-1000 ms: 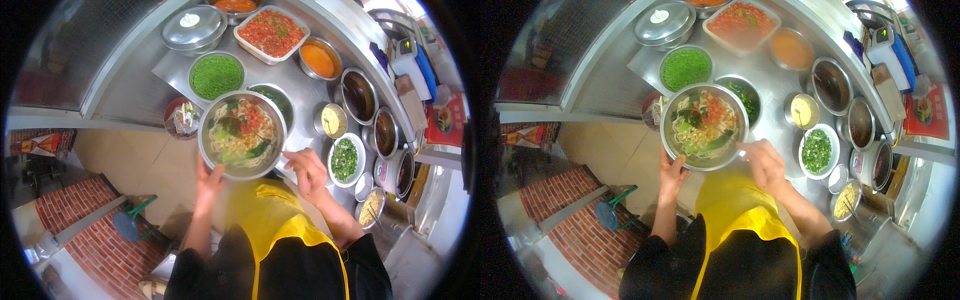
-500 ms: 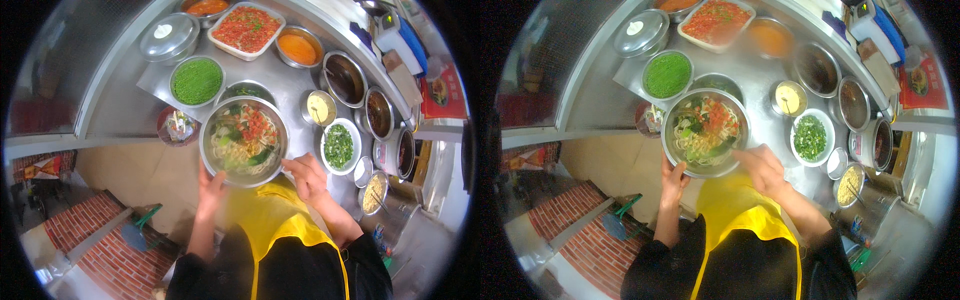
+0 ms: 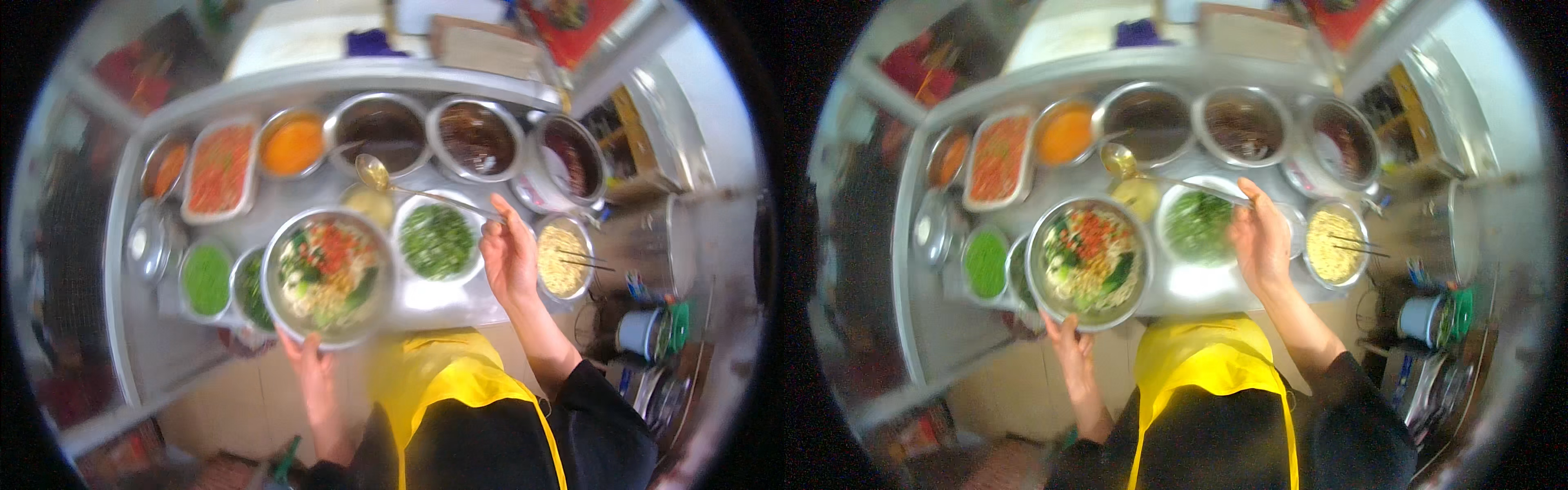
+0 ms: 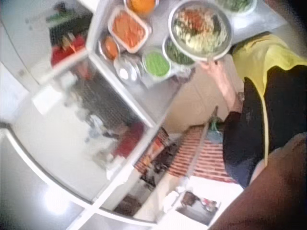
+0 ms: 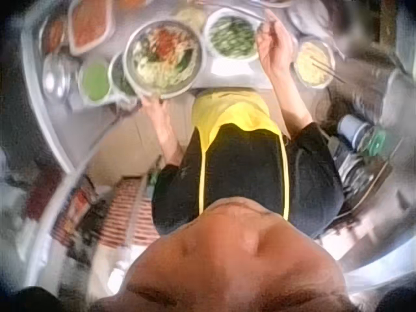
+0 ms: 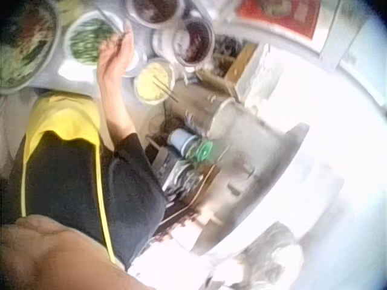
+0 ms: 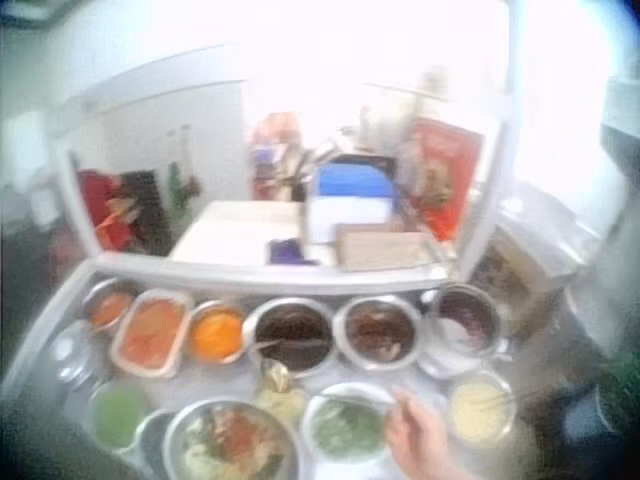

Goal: The person washes noodles in a pot, then transfers them to a bowl with vegetables. They add broth and multiple toppings from containers on the counter, including sauces and chopped greens, then place the finished bowl on the serving counter.

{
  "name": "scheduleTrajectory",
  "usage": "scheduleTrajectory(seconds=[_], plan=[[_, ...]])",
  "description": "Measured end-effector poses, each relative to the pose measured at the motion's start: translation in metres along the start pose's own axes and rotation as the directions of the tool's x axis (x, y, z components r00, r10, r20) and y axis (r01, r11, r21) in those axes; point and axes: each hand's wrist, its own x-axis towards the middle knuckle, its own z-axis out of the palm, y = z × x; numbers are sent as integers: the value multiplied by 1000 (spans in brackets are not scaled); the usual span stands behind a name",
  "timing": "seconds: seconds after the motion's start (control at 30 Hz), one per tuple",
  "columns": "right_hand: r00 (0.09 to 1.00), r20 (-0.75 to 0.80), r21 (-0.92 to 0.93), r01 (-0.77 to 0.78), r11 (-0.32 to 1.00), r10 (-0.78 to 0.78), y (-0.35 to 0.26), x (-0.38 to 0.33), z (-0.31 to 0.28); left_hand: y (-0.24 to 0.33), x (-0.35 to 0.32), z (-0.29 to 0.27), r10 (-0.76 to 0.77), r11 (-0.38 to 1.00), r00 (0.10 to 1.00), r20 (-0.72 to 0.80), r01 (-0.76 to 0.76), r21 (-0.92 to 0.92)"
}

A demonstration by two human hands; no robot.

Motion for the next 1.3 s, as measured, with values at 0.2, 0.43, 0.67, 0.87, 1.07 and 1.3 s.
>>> scheduleTrajectory(seconds=[0.2, 0.43, 0.67, 0.87, 1.07, 1.3], plan=[[927, 184, -824, 327, 463, -327, -69, 110, -122, -49, 7, 76, 169, 925, 978, 118, -199, 323], [772, 590, -757, 631, 173, -234, -32, 199, -138, -69, -5, 121, -42, 981, 997, -70, 55, 186], [755, 606, -757, 644, 113, -250, -16, 205, -169, -66, 24, 141, 324, 642, 913, 247, -404, 652], [817, 557, -823, 568, 35, -147, -24, 225, -166, -55, 53, 180, -77, 967, 996, -54, 88, 239], [816, 551, -831, 557, -20, -177, -23, 232, -170, -48, 86, 188, -103, 957, 992, 71, 80, 279], [792, 600, -799, 586, -132, -115, -28, 211, -154, -58, 129, 147, -45, 819, 973, 226, -93, 566]])
